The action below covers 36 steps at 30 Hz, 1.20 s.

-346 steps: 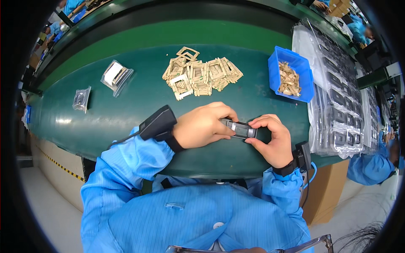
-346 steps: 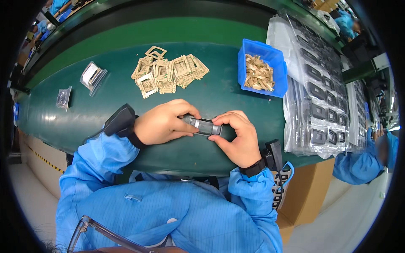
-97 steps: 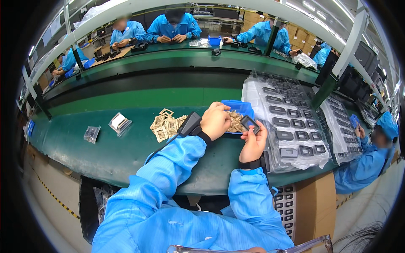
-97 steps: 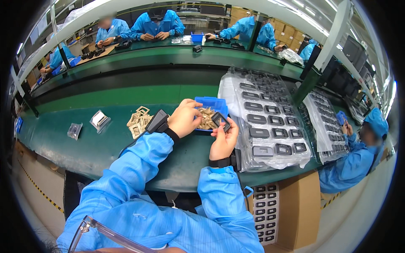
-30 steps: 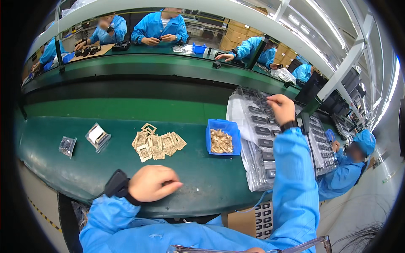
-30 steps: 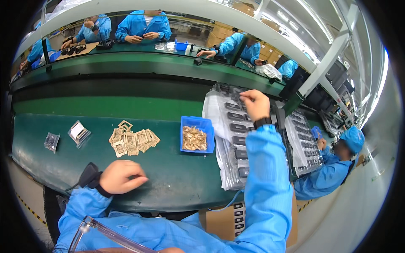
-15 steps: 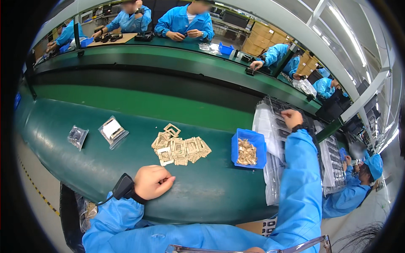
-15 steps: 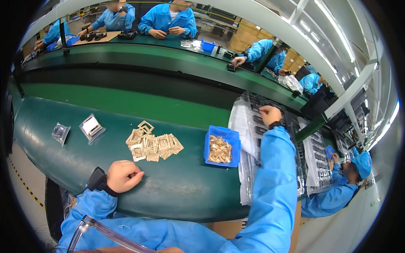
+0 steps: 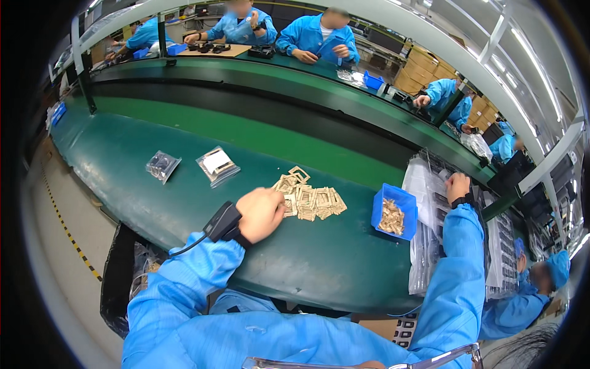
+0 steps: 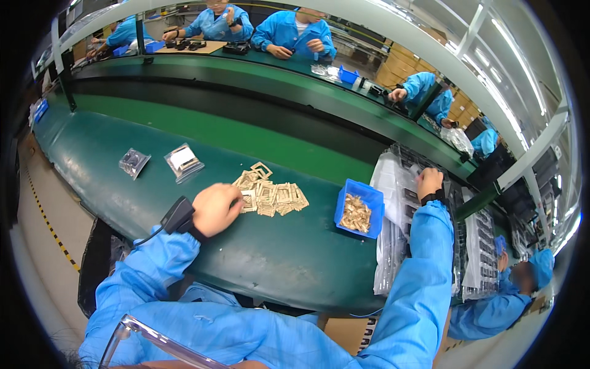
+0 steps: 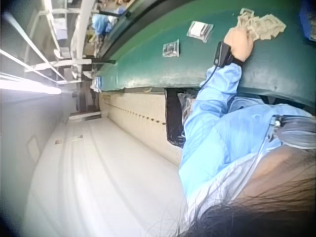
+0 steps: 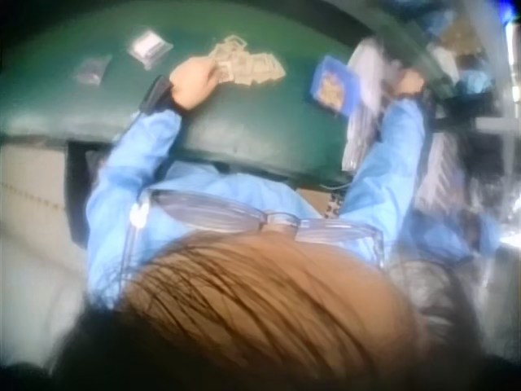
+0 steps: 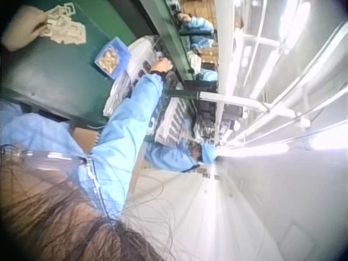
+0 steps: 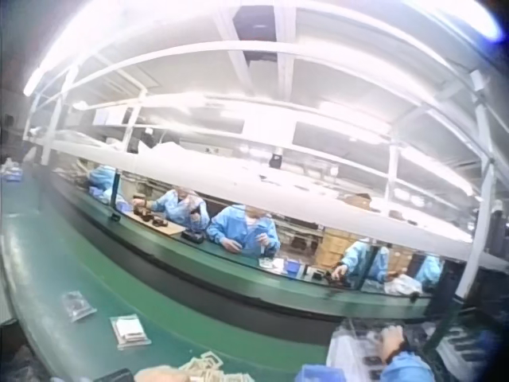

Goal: Manually assembling small plastic and metal components on an industrial assembly line.

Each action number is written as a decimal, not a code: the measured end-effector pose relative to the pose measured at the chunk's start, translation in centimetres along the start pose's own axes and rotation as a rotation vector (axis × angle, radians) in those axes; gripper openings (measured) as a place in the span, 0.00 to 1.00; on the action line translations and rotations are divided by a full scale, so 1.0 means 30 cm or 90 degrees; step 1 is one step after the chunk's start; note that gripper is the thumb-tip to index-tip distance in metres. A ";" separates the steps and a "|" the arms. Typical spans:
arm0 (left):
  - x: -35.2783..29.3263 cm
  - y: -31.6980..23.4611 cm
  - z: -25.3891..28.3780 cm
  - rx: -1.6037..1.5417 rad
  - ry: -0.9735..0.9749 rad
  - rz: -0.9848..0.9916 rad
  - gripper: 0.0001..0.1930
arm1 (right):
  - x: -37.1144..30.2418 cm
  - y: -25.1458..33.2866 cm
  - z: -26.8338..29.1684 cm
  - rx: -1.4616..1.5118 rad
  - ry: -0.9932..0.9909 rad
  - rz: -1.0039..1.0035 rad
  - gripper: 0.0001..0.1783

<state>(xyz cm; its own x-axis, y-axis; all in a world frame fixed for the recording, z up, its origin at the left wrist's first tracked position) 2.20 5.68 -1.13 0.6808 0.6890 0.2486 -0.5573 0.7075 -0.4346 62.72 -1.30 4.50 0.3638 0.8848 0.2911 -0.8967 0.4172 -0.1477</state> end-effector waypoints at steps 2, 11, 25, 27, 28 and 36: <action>0.028 0.056 -0.033 0.041 -0.008 0.038 0.10 | 0.020 0.055 -0.010 0.101 -0.200 -0.036 0.07; -0.003 0.149 -0.103 -0.009 -0.041 0.067 0.12 | -0.572 0.885 0.268 0.607 0.176 0.274 0.06; 0.028 0.095 -0.076 -0.147 0.039 0.161 0.10 | -0.885 1.057 0.036 0.398 -0.041 0.181 0.15; 0.039 0.132 -0.085 -0.172 0.047 0.154 0.09 | -0.872 1.051 0.026 0.403 -0.034 0.180 0.15; 0.037 0.135 -0.070 -0.277 0.063 0.126 0.08 | -0.858 1.049 0.028 0.373 -0.015 0.162 0.14; 0.179 -0.231 -0.087 -0.744 0.133 -0.027 0.06 | -0.703 0.899 0.107 1.038 0.099 0.147 0.21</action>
<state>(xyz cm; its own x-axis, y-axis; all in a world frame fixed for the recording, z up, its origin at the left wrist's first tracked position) 10.95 4.06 0.95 0.8130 0.5527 0.1832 0.1657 0.0819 -0.9828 30.06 -9.39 -2.59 0.1235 0.9462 0.2991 -0.1987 -0.2717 0.9417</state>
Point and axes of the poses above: each hand's wrist, its own x-axis towards the middle knuckle, its own z-axis out of the back of the hand, y = z × x, the point moved 1 cm from there along x, towards the middle knuckle, and after that the axes turned 11 degrees about y, right-handed, at the moved point
